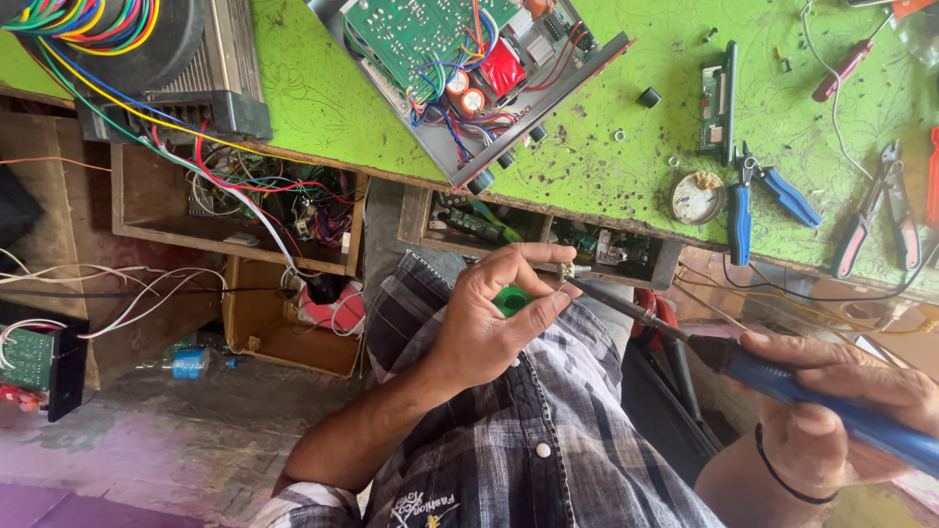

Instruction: The person strips and solders wires to a small electronic component using a soldering iron and pliers. They then connect the wires to a circuit board inside a metal enclosure.

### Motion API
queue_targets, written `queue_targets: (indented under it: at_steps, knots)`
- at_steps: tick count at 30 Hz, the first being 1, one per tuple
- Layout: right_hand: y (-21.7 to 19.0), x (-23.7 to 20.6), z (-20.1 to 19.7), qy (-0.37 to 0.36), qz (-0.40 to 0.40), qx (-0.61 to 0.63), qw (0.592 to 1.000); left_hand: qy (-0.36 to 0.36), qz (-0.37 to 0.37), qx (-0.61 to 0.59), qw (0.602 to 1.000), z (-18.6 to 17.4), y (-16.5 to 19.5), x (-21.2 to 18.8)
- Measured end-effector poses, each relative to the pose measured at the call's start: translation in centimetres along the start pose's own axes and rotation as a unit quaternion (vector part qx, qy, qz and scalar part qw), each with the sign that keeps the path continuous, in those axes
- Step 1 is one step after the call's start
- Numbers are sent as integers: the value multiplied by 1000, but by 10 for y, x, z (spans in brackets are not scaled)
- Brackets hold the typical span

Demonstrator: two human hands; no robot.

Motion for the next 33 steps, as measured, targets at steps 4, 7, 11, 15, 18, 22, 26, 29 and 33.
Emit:
queue_targets:
  at_steps: [4, 7, 11, 15, 18, 22, 26, 29, 33]
  knots:
    - [0, 1, 4, 3, 13, 2, 1000, -4, -10, -30, 999, 1, -3, -1]
    - [-1, -2, 6, 12, 1, 10, 1000, -6, -29, -43, 999, 1, -6, -2]
    - [-5, -6, 4, 20, -37, -9, 999, 3, -63, -42, 997, 1, -10, -3]
    - [6, -5, -2, 10, 20, -6, 1000, 9, -78, -52, 996, -2, -11, -3]
    - [7, -6, -8, 8, 31, -15, 999, 3, -40, -38, 998, 0, -7, -2]
    - [10, -9, -11, 6, 34, -18, 999, 1, -54, -57, 997, 1, -10, -2]
    - [12, -10, -19, 16, 39, -2, 999, 9, -10, -8, 1000, -2, -5, -1]
    - [16, -11, -33, 35, 71, 40, 996, 14, -28, -19, 999, -3, -7, -1]
    - [15, -17, -42, 25, 56, 16, 998, 8, -7, -3, 1000, -3, -3, 0]
Point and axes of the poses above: each hand's wrist, its own x-axis towards the middle knuckle, its own z-axis out of the palm, y = z × x, the point moved 8 cm from there along x, towards the middle knuckle, and after that the axes turned 15 degrees about y, right-handed, at the moved point
